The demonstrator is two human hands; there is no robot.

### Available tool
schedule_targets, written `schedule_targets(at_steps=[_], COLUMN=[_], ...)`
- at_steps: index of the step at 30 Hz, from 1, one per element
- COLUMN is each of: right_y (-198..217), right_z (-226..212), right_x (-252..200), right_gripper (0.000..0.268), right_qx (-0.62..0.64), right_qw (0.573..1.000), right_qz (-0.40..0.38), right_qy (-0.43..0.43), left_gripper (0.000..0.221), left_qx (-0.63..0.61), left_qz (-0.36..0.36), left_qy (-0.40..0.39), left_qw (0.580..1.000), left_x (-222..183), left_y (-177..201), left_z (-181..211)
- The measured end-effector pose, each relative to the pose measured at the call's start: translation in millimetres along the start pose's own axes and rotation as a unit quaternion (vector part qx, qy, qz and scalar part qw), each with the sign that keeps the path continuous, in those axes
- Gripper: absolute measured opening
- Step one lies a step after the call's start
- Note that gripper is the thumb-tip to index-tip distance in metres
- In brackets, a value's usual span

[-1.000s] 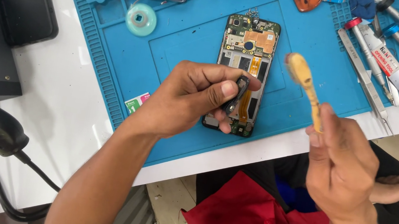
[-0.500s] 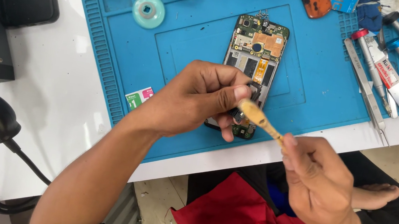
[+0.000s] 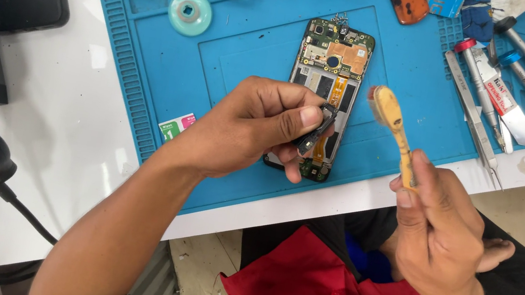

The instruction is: Repairing a smartphone by adjusting internal ribbon cables and cleaning the motherboard with a brush.

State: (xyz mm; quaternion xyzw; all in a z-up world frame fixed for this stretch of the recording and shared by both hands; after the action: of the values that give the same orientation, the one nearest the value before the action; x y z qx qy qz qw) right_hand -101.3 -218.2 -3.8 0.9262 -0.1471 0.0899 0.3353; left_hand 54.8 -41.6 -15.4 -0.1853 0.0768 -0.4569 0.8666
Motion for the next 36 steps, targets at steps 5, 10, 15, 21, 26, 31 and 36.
schedule_targets(at_steps=[5, 10, 15, 21, 26, 31, 36], right_y=[17, 12, 10, 25, 28, 27, 22], right_z=[-8, 0, 9, 13, 13, -2, 10], right_x=[10, 3, 3, 7, 14, 22, 15], right_gripper=[0.041, 0.043, 0.057, 0.063, 0.06, 0.053, 0.051], right_qx=[-0.007, 0.004, 0.047, 0.046, 0.077, 0.067, 0.082], right_qw=[1.0, 0.998, 0.987, 0.98, 0.974, 0.976, 0.968], right_qz=[0.021, 0.022, 0.015, 0.02, 0.035, 0.037, 0.039], right_qy=[-0.018, -0.056, -0.153, -0.191, -0.21, -0.203, -0.232], left_gripper=[0.026, 0.026, 0.024, 0.02, 0.02, 0.016, 0.01], left_qx=[0.008, -0.024, -0.018, -0.017, -0.012, -0.006, -0.025], left_qz=[0.011, 0.02, 0.046, 0.079, 0.094, 0.102, 0.113], left_qy=[0.004, -0.035, -0.046, -0.066, -0.06, -0.054, -0.038], left_qw=[1.0, 0.999, 0.998, 0.995, 0.994, 0.993, 0.993], left_x=[2, 3, 3, 3, 4, 4, 3], left_y=[1, 2, 7, 15, 17, 20, 21], left_z=[0, 7, 11, 8, 5, 1, -7])
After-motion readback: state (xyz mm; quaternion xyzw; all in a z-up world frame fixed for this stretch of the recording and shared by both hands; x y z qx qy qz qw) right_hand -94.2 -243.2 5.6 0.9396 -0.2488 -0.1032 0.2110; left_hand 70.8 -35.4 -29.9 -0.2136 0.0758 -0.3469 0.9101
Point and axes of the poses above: each hand's wrist, its own x-axis towards the middle knuckle, its own y-axis out of the back of the hand, z = x × y, the point moved 7 cm from there along x, towards the middle knuckle, and after that the axes turned 12 degrees about -y, right-handed, at the moved point
